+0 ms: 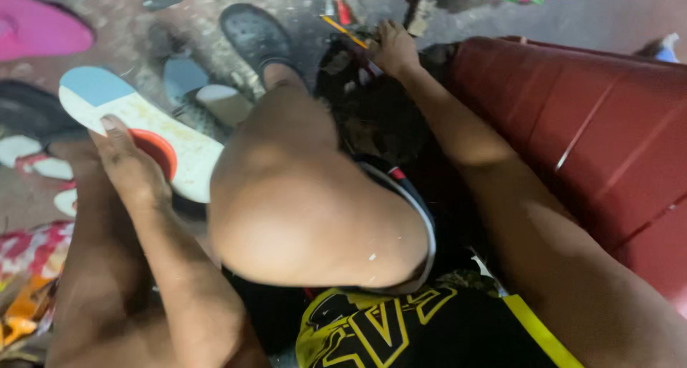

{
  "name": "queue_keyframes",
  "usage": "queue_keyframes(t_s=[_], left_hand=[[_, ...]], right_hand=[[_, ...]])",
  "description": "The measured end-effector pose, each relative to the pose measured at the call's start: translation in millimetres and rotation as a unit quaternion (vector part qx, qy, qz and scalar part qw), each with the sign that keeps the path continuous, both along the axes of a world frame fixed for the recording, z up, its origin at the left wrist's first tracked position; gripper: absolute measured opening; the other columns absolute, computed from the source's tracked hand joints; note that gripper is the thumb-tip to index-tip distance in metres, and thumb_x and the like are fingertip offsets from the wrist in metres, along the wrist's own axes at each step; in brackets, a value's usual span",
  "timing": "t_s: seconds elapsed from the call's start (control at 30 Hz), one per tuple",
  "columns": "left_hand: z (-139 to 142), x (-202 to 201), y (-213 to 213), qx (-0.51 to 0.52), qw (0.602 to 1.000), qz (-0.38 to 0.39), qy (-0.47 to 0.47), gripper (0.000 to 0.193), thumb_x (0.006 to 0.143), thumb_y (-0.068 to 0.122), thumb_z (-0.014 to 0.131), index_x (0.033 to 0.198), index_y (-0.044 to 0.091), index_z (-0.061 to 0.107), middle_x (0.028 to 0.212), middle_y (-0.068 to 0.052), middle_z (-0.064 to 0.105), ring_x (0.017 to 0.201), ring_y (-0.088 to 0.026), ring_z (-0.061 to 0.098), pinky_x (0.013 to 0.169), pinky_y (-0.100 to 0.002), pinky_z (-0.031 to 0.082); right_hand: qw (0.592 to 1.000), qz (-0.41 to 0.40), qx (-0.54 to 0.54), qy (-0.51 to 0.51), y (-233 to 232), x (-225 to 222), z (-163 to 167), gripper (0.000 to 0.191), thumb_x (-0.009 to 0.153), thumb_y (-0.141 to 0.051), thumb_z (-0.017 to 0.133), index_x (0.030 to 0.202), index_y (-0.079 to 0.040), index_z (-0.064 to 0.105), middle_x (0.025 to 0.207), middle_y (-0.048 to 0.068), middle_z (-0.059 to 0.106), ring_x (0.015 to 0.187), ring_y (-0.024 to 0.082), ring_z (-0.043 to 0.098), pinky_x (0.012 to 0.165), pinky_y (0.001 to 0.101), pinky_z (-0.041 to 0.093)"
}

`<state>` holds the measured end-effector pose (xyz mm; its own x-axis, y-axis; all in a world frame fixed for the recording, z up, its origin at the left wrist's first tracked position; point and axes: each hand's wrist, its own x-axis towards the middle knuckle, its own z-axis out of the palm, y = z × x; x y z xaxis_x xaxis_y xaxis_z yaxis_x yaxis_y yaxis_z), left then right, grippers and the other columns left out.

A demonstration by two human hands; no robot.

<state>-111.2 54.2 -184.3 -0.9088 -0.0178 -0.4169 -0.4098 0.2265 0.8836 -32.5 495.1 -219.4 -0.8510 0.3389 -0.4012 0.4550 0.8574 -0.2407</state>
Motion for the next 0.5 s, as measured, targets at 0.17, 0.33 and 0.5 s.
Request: queue_keyframes(t_s=[0.17, 0.33, 0.5], left_hand=[[-35.0, -27.7, -1.2, -0.044, 0.998, -0.022, -0.029, 0.055, 0.117, 0.037, 0.045, 0.154, -0.004, 0.042, 0.152, -0.017, 0.056, 0.138, -0.024, 0.054, 0.119, -0.036, 0.039], [-50.7, -47.8, 0.4, -0.097, 0.991, -0.084, -0.029, 0.056, 0.114, 0.037, 0.046, 0.155, -0.001, 0.041, 0.148, -0.017, 0.059, 0.134, -0.025, 0.057, 0.115, -0.035, 0.041], [-56.4, -62.0, -7.8, -0.202, 0.954, -0.220, -0.013, 0.059, 0.118, 0.036, 0.041, 0.160, -0.003, 0.029, 0.162, -0.031, 0.034, 0.145, -0.039, 0.043, 0.120, -0.043, 0.033]], right_hand=[[0.988, -0.014, -0.049, 0.144, -22.0, 1.1, 5.7, 0.041, 0.086, -0.016, 0.076, 0.125, -0.012, 0.062, 0.112, 0.020, 0.068, 0.098, 0.042, 0.069, 0.079, 0.0510, 0.056], [0.986, 0.091, -0.109, 0.090, -64.5, -7.5, -5.7, 0.055, 0.083, -0.033, 0.080, 0.128, -0.011, 0.058, 0.099, 0.018, 0.070, 0.082, 0.044, 0.069, 0.065, 0.0533, 0.053], [0.990, 0.130, -0.053, -0.009, -87.7, -22.6, -25.6, 0.027, 0.100, -0.034, 0.065, 0.120, -0.017, 0.060, 0.094, 0.018, 0.069, 0.077, 0.044, 0.069, 0.060, 0.0557, 0.052]])
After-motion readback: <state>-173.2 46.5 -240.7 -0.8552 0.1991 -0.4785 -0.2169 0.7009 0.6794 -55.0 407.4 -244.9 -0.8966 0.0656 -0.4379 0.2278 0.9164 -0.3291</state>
